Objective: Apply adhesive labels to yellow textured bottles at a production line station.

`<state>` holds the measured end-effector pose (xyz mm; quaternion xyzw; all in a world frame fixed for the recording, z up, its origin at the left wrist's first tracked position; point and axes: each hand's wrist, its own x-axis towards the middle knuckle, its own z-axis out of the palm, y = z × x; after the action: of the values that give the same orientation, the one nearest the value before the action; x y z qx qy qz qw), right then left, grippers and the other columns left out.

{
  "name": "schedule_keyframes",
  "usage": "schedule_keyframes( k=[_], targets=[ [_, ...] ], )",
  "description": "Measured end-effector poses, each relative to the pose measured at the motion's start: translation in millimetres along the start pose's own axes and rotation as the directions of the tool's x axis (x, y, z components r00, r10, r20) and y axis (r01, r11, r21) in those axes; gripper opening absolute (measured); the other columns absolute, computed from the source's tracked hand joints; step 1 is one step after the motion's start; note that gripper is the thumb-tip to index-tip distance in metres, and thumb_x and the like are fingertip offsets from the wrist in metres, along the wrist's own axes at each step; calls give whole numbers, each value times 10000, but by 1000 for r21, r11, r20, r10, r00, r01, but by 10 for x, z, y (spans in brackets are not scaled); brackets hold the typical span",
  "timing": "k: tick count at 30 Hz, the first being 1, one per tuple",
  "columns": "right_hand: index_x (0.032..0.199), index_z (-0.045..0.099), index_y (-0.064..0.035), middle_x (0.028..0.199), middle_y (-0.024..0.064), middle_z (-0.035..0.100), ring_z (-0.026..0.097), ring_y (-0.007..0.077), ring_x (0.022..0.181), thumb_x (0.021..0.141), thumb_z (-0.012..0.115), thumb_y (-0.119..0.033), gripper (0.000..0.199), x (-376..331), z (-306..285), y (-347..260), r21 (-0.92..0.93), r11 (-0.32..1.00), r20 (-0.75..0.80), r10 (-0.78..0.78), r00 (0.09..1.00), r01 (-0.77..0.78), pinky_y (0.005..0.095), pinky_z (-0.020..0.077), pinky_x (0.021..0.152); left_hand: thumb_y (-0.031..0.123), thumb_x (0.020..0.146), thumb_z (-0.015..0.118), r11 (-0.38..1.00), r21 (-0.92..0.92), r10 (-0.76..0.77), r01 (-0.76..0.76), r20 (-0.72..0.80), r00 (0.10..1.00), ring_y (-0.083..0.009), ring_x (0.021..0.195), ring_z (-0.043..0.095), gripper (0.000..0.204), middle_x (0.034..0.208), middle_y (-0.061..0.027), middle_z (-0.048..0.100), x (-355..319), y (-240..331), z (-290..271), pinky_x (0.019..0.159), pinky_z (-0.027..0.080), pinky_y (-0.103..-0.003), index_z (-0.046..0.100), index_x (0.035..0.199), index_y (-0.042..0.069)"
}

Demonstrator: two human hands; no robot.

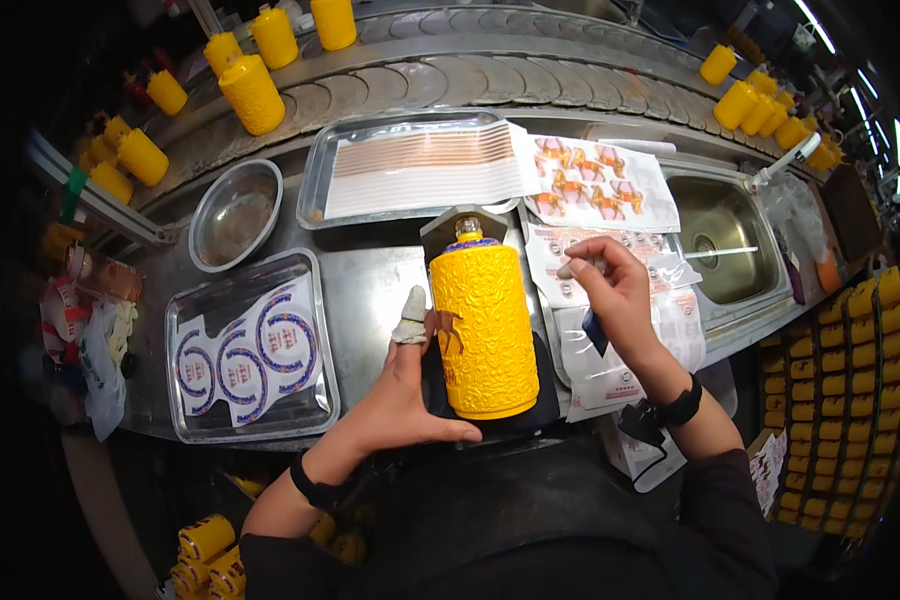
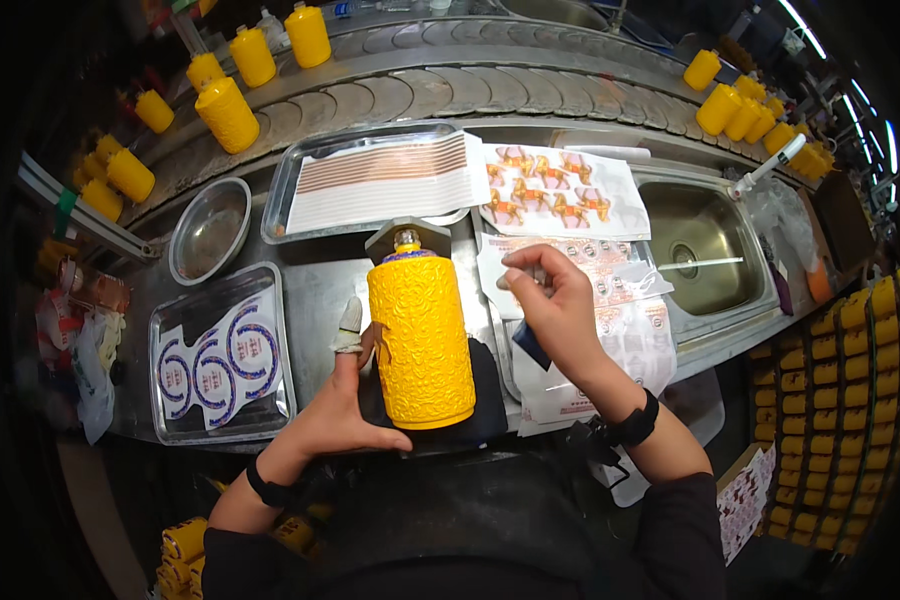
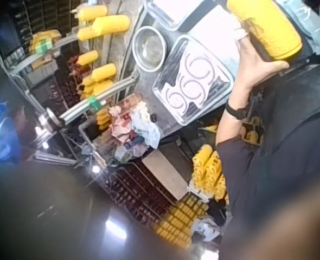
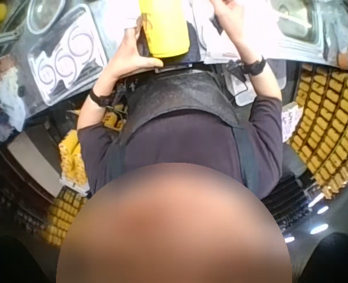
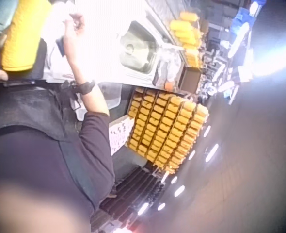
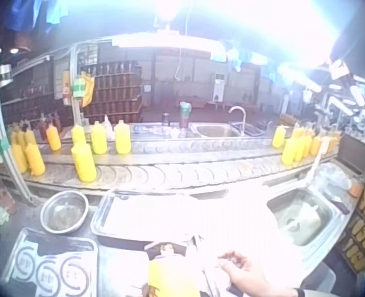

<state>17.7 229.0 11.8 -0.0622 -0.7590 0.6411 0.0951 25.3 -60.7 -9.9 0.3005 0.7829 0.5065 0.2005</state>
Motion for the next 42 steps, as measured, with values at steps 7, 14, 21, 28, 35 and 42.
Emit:
schedule_keyframes(
  k=[7,14,21,28,35,42],
  targets=[
    [997,698,-27,914,124,651,616,220,878,846,631,-182,226,990,66,113,-397,906,-11,-167,986,149,329,482,786,201,975,547,990,-143,-41,-6,-324,945,-261,1429,320,680,1526,-170,351,445,-68,-734,1113,304,-360,187,1517,2],
    [1031,713,-63,931,151,648,617,289,835,828,631,-203,259,1290,201,286,-529,813,35,-267,963,244,379,485,763,214,960,461,782,515,-189,352,-342,920,-438,1247,490,416,1278,-308,542,1306,-574,-1533,1103,318,-475,422,1282,-45],
    [1046,698,-25,932,104,684,589,168,682,831,647,-184,273,1024,-6,225,-476,864,3,-182,983,162,289,484,652,192,918,478,776,576,-28,256,-374,927,-443,1013,602,303,989,-281,654,1451,-928,-1448,1090,289,-538,463,1123,-31],
    [1053,703,-30,957,80,676,591,124,697,849,645,-176,257,953,-48,297,-413,907,-45,-114,993,85,257,476,625,83,849,539,833,522,74,182,-432,899,-450,917,627,265,946,-257,670,1548,-837,-1485,877,481,-498,497,1090,-20],
    [1043,705,-26,945,67,669,573,98,692,854,653,-184,252,942,11,225,-359,928,-13,-108,994,96,245,460,605,47,800,579,590,740,57,324,-438,897,-431,804,645,197,834,-219,677,1780,-684,-1586,737,493,-526,540,993,29],
    [1061,690,-8,1022,101,676,634,140,893,839,658,-161,272,1213,63,-42,-271,936,97,-207,974,226,258,500,694,30,780,617,572,815,395,93,-373,839,-374,749,639,161,762,-158,654,1793,-194,-1541,674,486,-472,531,917,33]
  ],
)
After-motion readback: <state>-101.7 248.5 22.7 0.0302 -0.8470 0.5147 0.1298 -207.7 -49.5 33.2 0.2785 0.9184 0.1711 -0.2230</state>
